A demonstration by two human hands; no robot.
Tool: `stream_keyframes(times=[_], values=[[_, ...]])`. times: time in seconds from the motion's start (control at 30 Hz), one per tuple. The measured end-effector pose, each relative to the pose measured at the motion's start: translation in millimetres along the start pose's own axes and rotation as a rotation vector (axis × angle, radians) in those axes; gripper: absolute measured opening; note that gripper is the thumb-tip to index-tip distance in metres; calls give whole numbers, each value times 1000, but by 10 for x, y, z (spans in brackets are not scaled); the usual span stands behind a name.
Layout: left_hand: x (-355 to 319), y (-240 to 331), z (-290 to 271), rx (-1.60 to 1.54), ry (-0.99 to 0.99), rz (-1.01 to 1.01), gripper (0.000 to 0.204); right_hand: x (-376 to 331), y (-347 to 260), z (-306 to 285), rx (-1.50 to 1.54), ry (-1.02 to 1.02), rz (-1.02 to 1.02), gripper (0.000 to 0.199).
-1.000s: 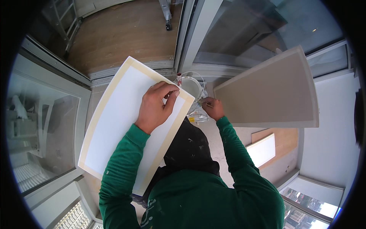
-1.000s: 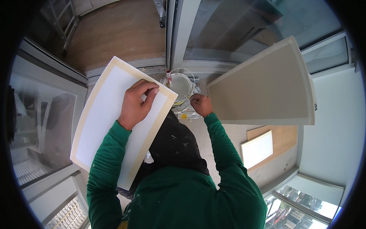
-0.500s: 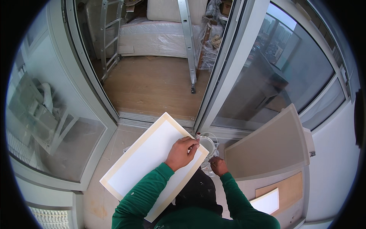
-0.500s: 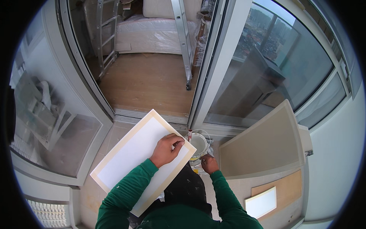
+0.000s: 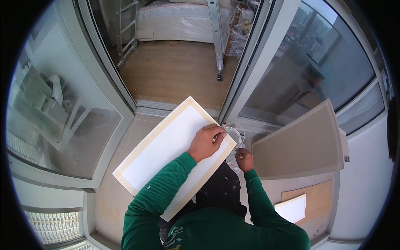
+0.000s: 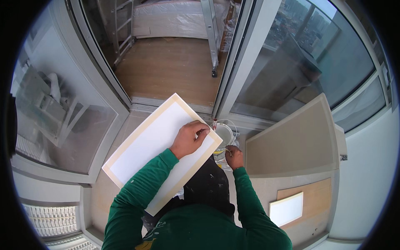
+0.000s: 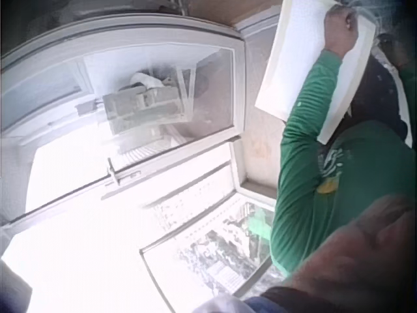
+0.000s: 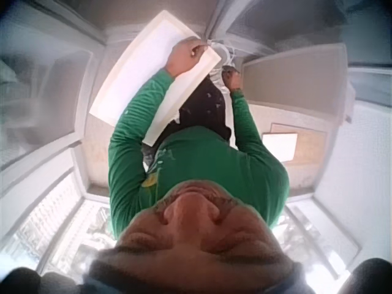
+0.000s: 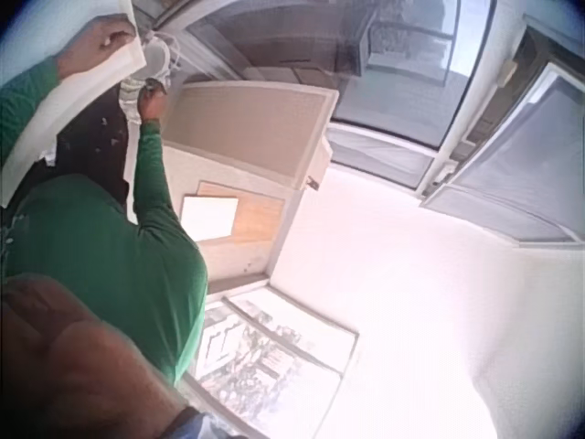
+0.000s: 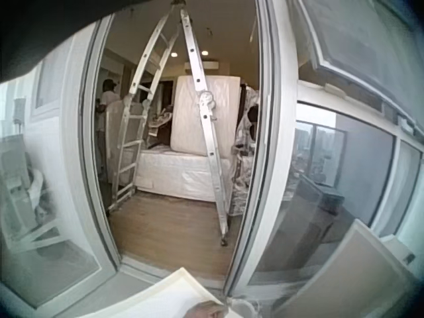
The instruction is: The person paints the edges of a white panel with a small brush, dipping the brush into a container of white liquid and carefully applying it to the corners and sides.
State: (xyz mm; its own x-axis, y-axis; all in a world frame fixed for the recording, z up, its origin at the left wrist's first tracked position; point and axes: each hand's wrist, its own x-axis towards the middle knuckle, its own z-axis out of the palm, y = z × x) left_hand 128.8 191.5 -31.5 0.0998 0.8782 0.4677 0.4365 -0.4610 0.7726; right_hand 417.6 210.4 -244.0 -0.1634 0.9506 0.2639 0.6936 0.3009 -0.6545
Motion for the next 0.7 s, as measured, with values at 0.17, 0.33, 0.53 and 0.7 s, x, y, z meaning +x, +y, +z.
stream_keyframes(times=[0.17,0.33,0.53,0.7], values=[[-18,46,-35,-30,18,-56,11,-103,-73,47,-28,-90,82,20],[-11,40,-10,-29,-19,-79,9,-224,-127,5,207,79,272,19],[8,11,0,12,-39,-42,8,-279,-407,-353,1079,195,569,12],[7,12,3,30,-76,-69,9,-403,-834,-804,1297,215,470,15]])
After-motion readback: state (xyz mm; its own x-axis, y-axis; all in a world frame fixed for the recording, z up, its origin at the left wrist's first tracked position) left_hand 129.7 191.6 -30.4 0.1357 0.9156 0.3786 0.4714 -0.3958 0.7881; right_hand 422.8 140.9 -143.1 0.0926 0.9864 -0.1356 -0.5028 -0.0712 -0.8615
